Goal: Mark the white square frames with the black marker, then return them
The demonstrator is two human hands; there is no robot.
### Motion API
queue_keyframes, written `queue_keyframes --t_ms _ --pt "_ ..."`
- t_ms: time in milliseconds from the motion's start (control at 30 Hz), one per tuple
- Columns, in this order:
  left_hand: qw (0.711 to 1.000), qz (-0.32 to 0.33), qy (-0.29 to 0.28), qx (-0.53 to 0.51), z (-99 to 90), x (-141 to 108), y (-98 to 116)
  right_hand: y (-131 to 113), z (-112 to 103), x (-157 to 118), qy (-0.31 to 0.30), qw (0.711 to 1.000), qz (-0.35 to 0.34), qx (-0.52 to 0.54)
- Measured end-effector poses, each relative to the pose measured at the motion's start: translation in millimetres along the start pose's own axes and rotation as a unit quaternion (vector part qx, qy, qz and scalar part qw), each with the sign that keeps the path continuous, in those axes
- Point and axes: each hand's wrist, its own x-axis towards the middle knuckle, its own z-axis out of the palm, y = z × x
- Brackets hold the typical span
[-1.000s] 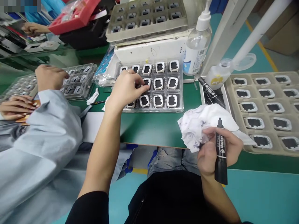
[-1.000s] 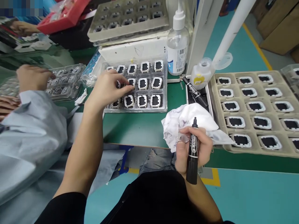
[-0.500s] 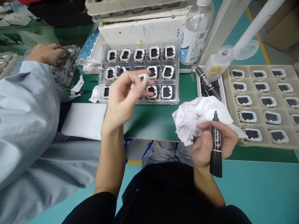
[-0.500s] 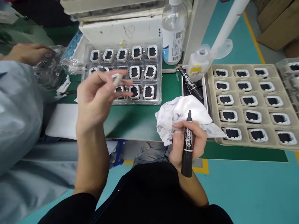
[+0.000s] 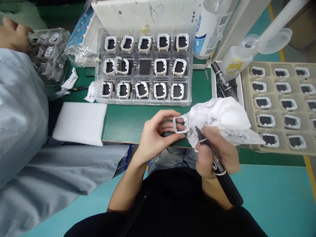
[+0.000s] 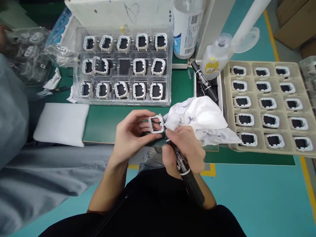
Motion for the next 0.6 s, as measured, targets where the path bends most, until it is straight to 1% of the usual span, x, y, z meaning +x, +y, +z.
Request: queue_keyframes --t_ms 33,67,167,267,367,467,533,600 --pt "1.000 0.007 0.002 0.004 0.2 -1.4 0.1 -6.0 5.1 3.0 0.003 1.000 -0.018 0.016" --pt "1.000 0.014 0.006 0.012 0.6 -2.8 0.0 -11.4 10.1 6.1 0.000 0.999 -0.020 0.033" --pt "0.998 0.039 0.014 0.044 1.4 -5.3 -1.6 -20.5 20.0 13.2 -0.001 0.997 0.011 0.070" --pt "0.995 0.071 0.011 0.067 2.1 -5.7 -3.2 -19.8 20.7 17.3 -0.007 0.997 0.023 0.073" --pt "0.993 0.099 0.016 0.070 3.2 -6.6 -3.2 -16.5 15.6 18.8 -0.035 0.998 -0.024 0.050" --pt "0.992 0.101 0.028 0.064 3.7 -8.3 -2.3 -15.4 12.7 15.2 -0.024 0.996 -0.082 0.036" --pt "0.994 0.093 0.024 0.057 3.4 -9.1 -1.8 -16.4 15.1 10.8 -0.011 0.994 -0.091 0.062" --pt "0.995 0.088 0.016 0.050 3.1 -9.0 -1.0 -18.4 20.8 7.4 0.008 0.994 -0.069 0.090"
